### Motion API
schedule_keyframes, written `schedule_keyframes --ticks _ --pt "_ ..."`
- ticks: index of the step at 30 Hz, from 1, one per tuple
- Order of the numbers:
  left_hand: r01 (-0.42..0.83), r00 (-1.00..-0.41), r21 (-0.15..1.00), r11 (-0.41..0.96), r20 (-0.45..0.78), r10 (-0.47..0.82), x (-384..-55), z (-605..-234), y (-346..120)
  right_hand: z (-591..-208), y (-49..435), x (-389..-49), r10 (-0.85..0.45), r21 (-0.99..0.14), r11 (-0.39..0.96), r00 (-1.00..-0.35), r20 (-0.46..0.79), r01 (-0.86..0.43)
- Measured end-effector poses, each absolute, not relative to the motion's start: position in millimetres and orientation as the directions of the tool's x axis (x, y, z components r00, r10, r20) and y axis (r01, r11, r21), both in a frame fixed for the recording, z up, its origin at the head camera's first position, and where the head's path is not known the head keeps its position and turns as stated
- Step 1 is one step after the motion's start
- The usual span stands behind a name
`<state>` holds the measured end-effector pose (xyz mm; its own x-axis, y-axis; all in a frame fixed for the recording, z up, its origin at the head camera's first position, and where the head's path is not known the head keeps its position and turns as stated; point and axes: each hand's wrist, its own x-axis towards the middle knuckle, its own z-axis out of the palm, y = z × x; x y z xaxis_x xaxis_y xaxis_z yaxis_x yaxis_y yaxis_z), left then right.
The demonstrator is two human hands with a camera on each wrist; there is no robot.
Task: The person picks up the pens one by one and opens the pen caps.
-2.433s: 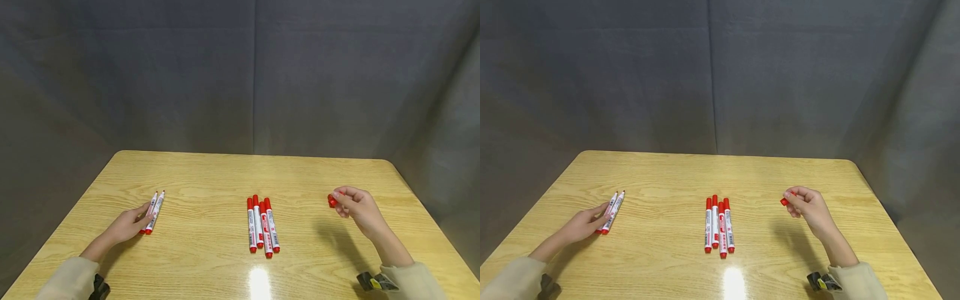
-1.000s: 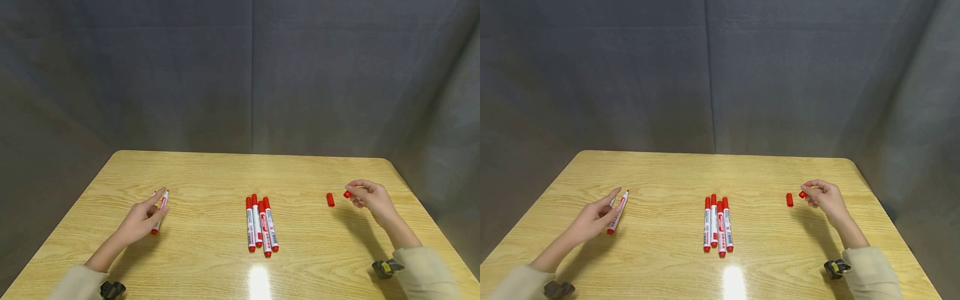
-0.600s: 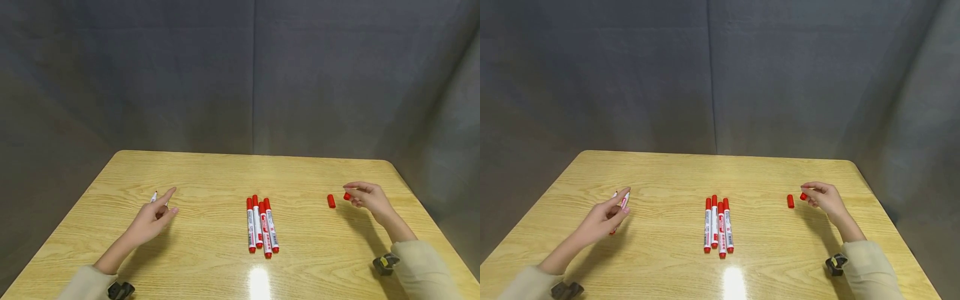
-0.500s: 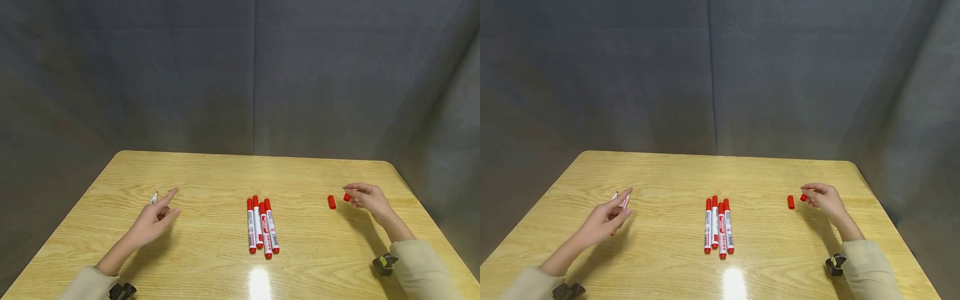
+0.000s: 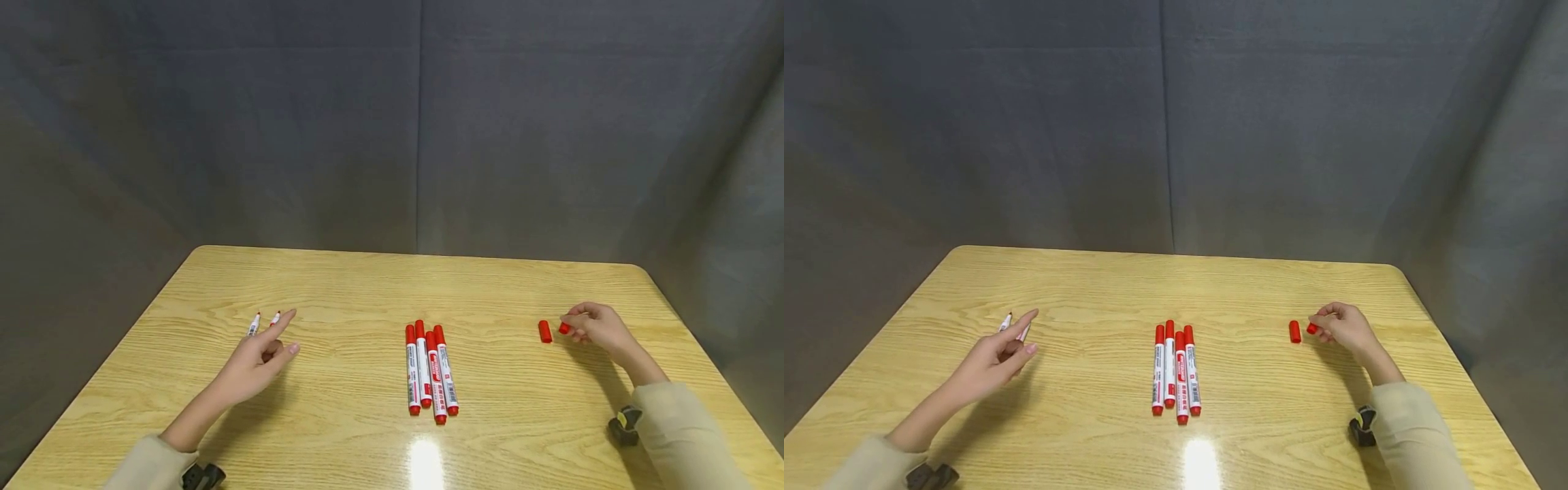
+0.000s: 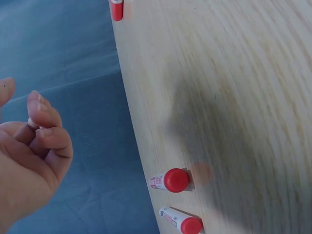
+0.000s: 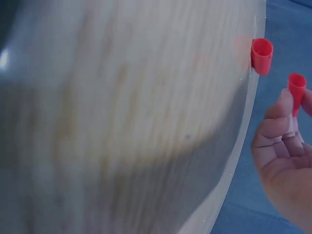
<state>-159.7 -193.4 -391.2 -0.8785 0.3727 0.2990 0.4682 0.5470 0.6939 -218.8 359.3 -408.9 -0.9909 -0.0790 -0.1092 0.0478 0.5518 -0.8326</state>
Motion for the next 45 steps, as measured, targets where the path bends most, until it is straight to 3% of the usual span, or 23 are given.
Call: schedule_keyframes --ticks 15,23,31,45 --pt "0.485 -0.868 0.694 0.532 0.307 0.391 -157.3 -384.2 -186.5 -413.9 359.0 -228.6 -0.198 -0.761 0.649 -0.965 -0.17 0.001" --pt "0.495 -0.853 0.723 0.482 0.299 0.427 -143.3 -354.9 -161.5 -416.1 353.7 -230.6 -0.197 -0.688 0.725 -0.966 -0.166 -0.03" --pt "0.509 -0.836 0.731 0.453 0.294 0.464 -144.6 -351.3 -147.9 -412.9 352.8 -230.0 -0.169 -0.646 0.763 -0.97 -0.172 -0.018" --pt "0.533 -0.819 0.711 0.46 0.297 0.491 -170.0 -377.3 -137.2 -397.9 354.0 -219.8 -0.132 -0.726 0.688 -0.982 -0.135 0.008"
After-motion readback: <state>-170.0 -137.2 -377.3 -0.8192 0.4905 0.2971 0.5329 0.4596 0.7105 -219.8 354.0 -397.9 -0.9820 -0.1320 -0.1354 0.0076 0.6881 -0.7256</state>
